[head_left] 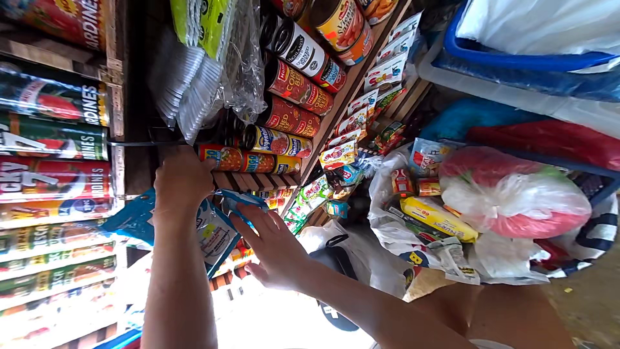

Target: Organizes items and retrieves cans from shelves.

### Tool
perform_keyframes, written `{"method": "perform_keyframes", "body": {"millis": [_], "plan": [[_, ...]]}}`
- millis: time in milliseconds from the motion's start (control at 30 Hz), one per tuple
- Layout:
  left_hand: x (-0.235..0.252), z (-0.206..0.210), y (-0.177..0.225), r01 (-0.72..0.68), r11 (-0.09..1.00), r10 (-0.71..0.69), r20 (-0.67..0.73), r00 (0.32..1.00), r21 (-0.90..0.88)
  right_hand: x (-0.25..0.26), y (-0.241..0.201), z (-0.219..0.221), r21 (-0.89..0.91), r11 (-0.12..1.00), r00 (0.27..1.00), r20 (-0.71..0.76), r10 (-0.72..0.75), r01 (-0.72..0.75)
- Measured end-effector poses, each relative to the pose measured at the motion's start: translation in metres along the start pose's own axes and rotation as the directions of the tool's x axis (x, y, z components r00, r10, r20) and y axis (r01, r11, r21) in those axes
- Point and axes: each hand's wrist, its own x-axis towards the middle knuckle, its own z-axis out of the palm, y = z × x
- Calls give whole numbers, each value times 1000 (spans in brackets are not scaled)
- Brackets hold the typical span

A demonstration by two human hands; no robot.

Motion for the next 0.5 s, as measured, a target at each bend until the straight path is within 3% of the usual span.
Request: {"method": "perform_keyframes", "body": {"millis": [500], "plan": [[1,3,3,-93,990,93,11,996,105,-1,-2,-4,10,1000,1000,10,19,-19]]}}
